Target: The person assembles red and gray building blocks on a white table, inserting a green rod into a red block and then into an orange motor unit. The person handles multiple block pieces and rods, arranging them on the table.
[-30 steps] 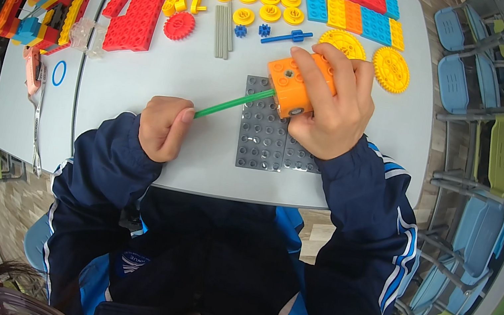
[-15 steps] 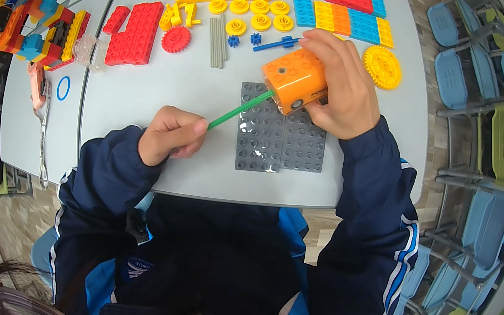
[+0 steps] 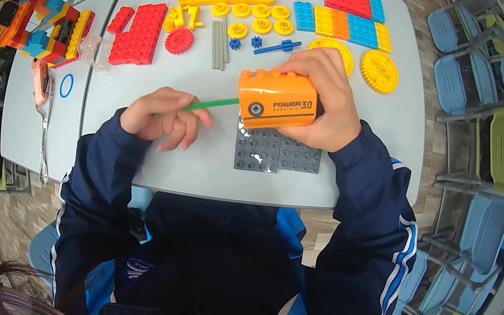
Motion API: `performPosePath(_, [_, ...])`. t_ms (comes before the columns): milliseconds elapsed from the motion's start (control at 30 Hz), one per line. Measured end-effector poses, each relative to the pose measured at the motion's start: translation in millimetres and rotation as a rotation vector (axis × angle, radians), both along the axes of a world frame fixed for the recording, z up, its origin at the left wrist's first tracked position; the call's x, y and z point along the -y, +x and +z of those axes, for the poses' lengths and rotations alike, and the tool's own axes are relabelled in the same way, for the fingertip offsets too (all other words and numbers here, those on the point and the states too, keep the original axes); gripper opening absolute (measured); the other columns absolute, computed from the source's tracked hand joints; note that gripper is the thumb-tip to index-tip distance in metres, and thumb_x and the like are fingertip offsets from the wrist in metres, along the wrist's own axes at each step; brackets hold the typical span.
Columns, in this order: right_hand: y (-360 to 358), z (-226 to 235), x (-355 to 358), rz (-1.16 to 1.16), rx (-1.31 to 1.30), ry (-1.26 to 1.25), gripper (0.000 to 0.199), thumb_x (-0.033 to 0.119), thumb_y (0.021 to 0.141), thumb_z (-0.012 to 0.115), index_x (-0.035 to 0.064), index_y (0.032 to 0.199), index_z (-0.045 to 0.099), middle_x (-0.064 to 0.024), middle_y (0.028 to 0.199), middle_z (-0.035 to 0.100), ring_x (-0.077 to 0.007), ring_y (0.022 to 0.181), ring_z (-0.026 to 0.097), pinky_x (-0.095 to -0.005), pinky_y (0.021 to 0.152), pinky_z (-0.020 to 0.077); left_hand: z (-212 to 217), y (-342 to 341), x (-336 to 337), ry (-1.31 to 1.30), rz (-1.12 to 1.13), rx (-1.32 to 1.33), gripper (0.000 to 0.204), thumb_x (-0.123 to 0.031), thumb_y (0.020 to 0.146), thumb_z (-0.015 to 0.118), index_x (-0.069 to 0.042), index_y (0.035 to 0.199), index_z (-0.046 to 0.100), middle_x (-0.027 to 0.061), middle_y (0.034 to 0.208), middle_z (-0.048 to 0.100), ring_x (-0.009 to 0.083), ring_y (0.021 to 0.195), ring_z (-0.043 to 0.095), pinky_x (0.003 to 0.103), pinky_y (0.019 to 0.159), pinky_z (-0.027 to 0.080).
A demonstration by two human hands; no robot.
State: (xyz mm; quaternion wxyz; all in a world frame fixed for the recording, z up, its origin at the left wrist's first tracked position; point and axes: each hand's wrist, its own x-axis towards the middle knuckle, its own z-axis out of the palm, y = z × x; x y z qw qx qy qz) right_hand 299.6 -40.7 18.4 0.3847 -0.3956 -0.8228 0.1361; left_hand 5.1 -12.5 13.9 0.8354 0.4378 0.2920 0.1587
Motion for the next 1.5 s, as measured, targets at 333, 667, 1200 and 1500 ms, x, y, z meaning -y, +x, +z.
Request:
performPosePath(333, [-15.9,-2.3,14.7,0.302,-0.002,-0.077,0.068,0.004,0.052,0.083,0.0068,0.117,0.066,-0.0154,0.109,0.061,-0.0273,0.089,0.064,-0.033,0.076,0.052,-8.5,-4.7,6.6,0.028,-0.282,-0.028,0.03,-0.018,0.101,0.05,0.0,0.122,0.062,-0.0015,0.052,0.044,0.0035,0.039,0.031,0.021,0.039,0.026])
performPosePath(667, [69.0,52.0,15.8,-0.296,0.039,0.172,0.05,0.007,0.059,0.079,-0.0006,0.107,0.067,-0.0182,0.105,0.067,-0.0276,0.092,0.067,-0.0347,0.079,0.0536,2.0,-34.5,-4.5,-0.145,-0.135,0.13,0.028,-0.009,0.102,0.042,0.007,0.114,0.063,-0.0021,0.048,0.041,0.0029,0.032,0.027,0.02,0.036,0.02])
performPosePath(1200, [12.2,2.2,2.1,-0.147,-0.096,0.199,0.066,0.0,0.053,0.08,0.0032,0.117,0.065,-0.0156,0.113,0.063,-0.0281,0.099,0.066,-0.033,0.086,0.0523,-54.9,2.6,-15.6,1.175,0.464,-0.541,0.061,0.008,0.081,0.049,-0.004,0.141,0.044,0.0138,0.133,0.045,0.0189,0.092,0.05,0.027,0.083,0.042])
performPosePath(1500, [-3.4,-12.8,4.4,-0.036,-0.131,0.154,0.068,0.0,0.055,0.083,0.0063,0.12,0.063,-0.0143,0.115,0.061,-0.0288,0.1,0.064,-0.0333,0.085,0.0522,-60.6,24.2,-16.9,1.451,0.413,-0.717,0.049,-0.004,0.085,0.057,0.008,0.131,0.046,0.0249,0.138,0.038,0.0377,0.109,0.043,0.041,0.099,0.038])
